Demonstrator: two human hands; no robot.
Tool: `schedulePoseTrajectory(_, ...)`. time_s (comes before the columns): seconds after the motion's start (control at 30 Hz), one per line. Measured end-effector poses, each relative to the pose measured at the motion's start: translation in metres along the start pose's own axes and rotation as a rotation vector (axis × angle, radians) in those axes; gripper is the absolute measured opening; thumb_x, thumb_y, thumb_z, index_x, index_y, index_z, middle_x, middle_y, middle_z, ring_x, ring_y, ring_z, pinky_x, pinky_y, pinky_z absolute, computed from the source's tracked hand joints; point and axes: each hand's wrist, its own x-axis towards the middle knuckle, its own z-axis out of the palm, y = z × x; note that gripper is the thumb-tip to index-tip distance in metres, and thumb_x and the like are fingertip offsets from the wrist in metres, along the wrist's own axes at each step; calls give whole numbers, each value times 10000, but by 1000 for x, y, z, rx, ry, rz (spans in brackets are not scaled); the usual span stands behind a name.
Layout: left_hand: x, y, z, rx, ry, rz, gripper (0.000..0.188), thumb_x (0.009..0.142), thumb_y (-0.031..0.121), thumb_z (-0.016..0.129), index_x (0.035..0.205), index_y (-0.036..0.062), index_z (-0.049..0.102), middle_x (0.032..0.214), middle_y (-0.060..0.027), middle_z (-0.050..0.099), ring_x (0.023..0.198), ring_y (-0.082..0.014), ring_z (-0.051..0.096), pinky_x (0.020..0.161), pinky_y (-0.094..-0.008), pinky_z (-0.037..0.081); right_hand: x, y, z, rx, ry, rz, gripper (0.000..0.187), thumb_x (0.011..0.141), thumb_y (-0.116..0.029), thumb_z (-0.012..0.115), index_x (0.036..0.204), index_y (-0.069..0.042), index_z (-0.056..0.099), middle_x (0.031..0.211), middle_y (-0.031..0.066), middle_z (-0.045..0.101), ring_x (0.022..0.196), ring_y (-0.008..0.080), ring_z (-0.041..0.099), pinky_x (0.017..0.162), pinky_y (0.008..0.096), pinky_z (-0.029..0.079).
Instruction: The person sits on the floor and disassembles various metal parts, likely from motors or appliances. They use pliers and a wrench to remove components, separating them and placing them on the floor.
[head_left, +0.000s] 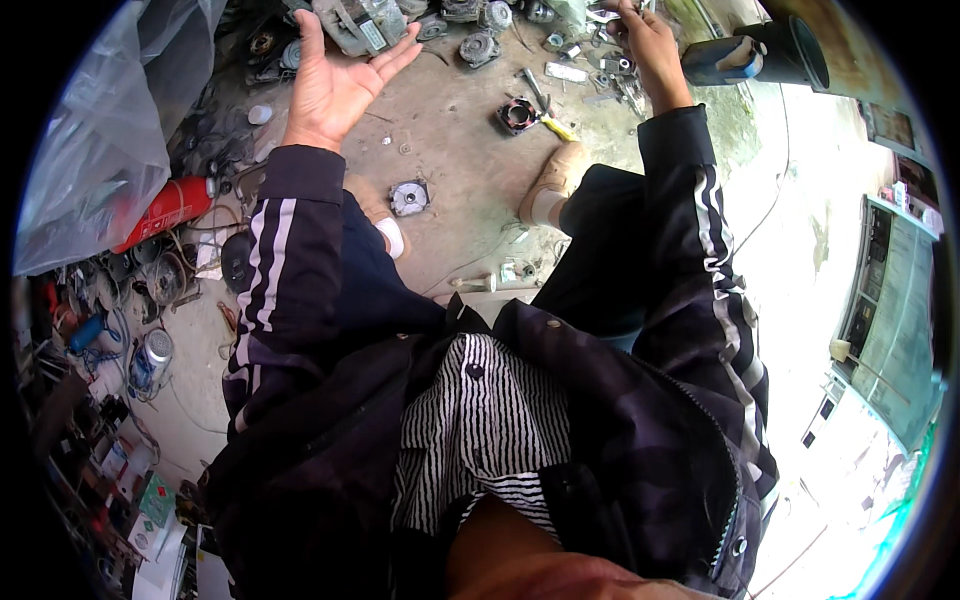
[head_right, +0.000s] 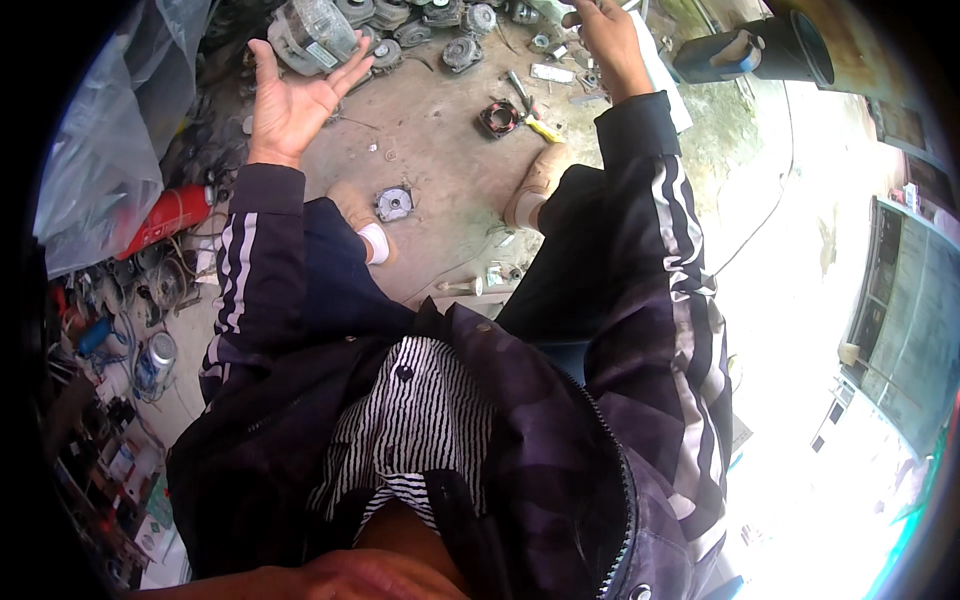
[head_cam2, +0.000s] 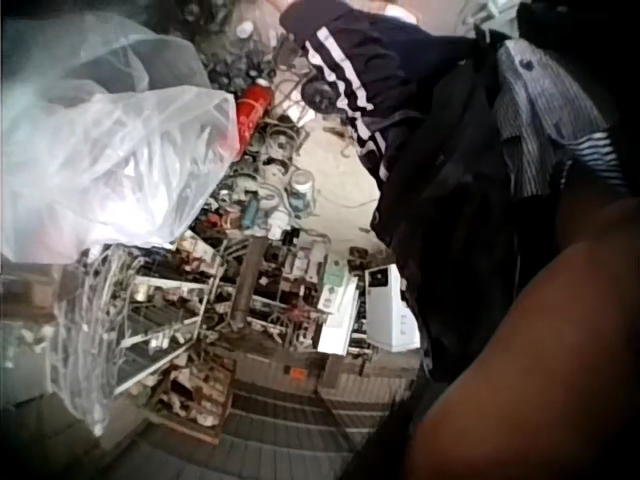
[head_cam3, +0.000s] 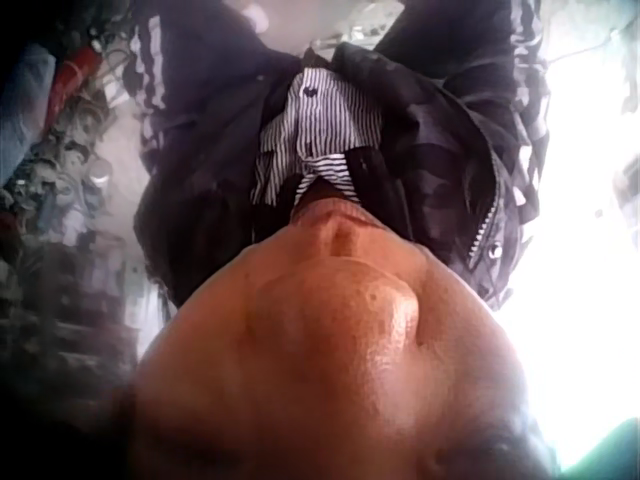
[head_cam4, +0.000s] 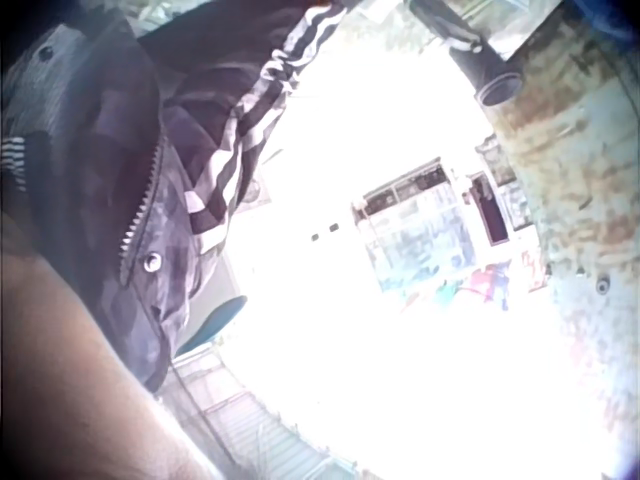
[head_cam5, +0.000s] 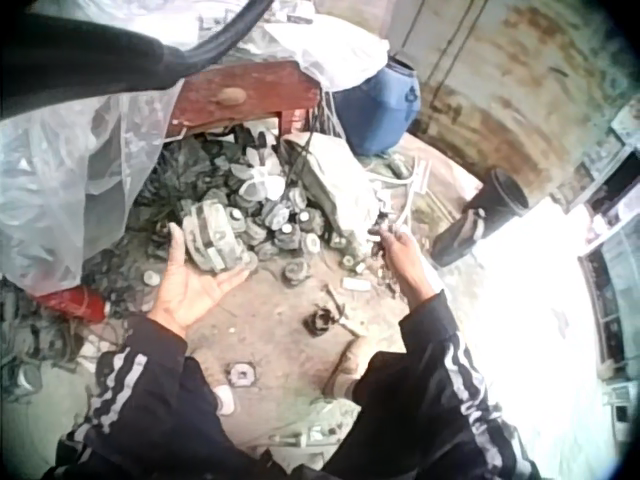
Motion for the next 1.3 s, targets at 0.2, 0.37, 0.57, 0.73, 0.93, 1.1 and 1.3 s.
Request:
schedulePoseTrajectory(0.2, 2, 2, -3, 66, 46, -4, 844, 821, 398, 709, 1446, 78, 241, 1421, -268, 319, 1322, -480, 304, 1093, -590, 287, -1, 1, 1, -164, 100, -26, 304, 928, -237, 513, 876, 11, 681, 666, 51, 620, 602, 122, 540, 554, 281, 412)
schedulePoseTrajectory(0.37, 14, -4, -5, 131, 52, 58, 623, 864, 392, 662, 1361, 117, 407, 1337, -131, 484, 1268, -374, 427, 1079, -523, 331, -1, 0, 6, -182, 74, -38, 301, 936, -219, 492, 933, 8, 689, 742, 60, 658, 673, 127, 565, 617, 277, 435)
schedulePoseTrajectory(0.57, 22, -6, 1, 507, 134, 307, 615, 847, 319, 699, 1348, 119, 403, 1359, -127, 453, 1272, -351, 428, 1073, -527, 346, 0, -26, 10, -173, 123, -71, 309, 942, -246, 502, 956, -2, 691, 735, 50, 654, 661, 115, 550, 588, 269, 418)
schedulePoseTrajectory(0.73, 27, -1, -4, 473, 97, 284, 612, 816, 211, 747, 1318, 107, 412, 1338, -110, 464, 1229, -310, 474, 1049, -509, 385, 0, -54, -5, -198, 221, -26, 317, 956, -251, 501, 925, 9, 680, 728, 36, 636, 672, 102, 538, 598, 274, 418)
schedulePoseTrajectory(0.93, 30, 5, -15, 329, 71, 115, 704, 829, 304, 729, 1372, 51, 358, 1378, -154, 440, 1231, -400, 475, 1050, -485, 379, 3, -60, -61, 89, 424, -204, 296, 983, -230, 477, 981, -12, 677, 746, 5, 629, 600, 64, 441, 533, 215, 355)
schedulePoseTrajectory(1.1, 27, 8, -11, 223, 77, 56, 730, 825, 339, 727, 1381, 52, 352, 1384, -166, 432, 1276, -438, 413, 1076, -509, 327, -59, -77, -108, 493, 516, -181, 318, 1007, -282, 439, 1099, -30, 610, 730, -52, 563, 546, 30, 424, 474, 180, 318)
schedulePoseTrajectory(1.3, 9, 7, -6, 233, 125, 32, 797, 755, 391, 767, 1392, 117, 374, 1398, -166, 422, 1305, -436, 372, 1092, -536, 274, -169, 31, -98, 229, 613, 201, 375, 997, -305, 431, 990, -13, 666, 766, 26, 632, 576, 72, 455, 507, 229, 377)
